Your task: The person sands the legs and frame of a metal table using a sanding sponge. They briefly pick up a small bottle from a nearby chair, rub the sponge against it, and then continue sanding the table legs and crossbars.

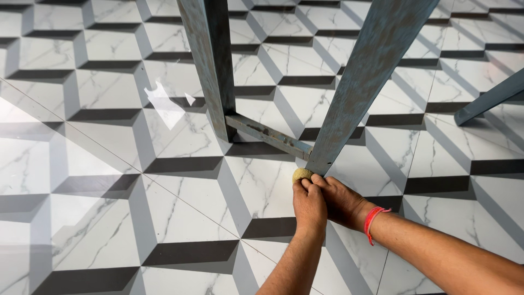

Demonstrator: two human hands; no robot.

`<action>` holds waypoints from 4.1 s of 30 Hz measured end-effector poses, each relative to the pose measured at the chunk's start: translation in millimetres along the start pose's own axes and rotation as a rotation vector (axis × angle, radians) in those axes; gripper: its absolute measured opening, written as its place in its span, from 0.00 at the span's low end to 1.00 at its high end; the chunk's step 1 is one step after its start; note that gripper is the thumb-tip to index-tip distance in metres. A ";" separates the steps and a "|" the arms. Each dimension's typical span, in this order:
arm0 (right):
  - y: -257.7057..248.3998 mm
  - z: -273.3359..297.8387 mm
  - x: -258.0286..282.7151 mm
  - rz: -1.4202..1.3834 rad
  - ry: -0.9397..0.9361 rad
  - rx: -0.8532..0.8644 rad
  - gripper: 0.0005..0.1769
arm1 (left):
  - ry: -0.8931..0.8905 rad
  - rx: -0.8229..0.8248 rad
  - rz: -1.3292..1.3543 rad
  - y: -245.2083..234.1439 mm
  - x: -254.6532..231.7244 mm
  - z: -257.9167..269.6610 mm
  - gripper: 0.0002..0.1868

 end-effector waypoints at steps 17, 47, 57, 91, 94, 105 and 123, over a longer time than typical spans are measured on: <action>-333.2 82.4 -270.2 -0.034 0.258 -0.521 0.18 | 0.721 0.001 0.082 78.4 -320.6 241.4 0.21; -367.6 72.5 -292.0 0.145 0.381 -0.781 0.22 | 1.073 -0.069 -0.030 82.0 -358.6 247.7 0.18; -187.8 37.0 -146.9 0.215 0.153 -0.437 0.20 | 0.500 -0.049 -0.137 37.6 -176.9 141.3 0.26; -246.8 64.0 -192.0 0.104 0.159 -0.421 0.20 | 0.379 0.053 0.188 48.1 -227.3 180.2 0.25; -313.9 77.5 -251.1 0.051 0.200 -0.483 0.20 | 0.544 0.082 0.213 67.1 -297.1 222.5 0.22; -478.0 104.4 -395.3 -0.029 0.295 -0.856 0.24 | 1.056 0.068 0.113 113.7 -481.2 313.2 0.20; -397.8 78.5 -324.4 0.146 0.414 -0.632 0.26 | 1.053 -0.008 -0.055 88.4 -405.1 271.7 0.20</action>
Point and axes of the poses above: each hand's wrist, its own z-axis away from the middle knuckle, its own y-axis out of the palm, x = y × z, the point moved 2 cm from there along -z, towards the middle knuckle, and after that the axes turned 11 degrees about y, right-handed, at the moved point
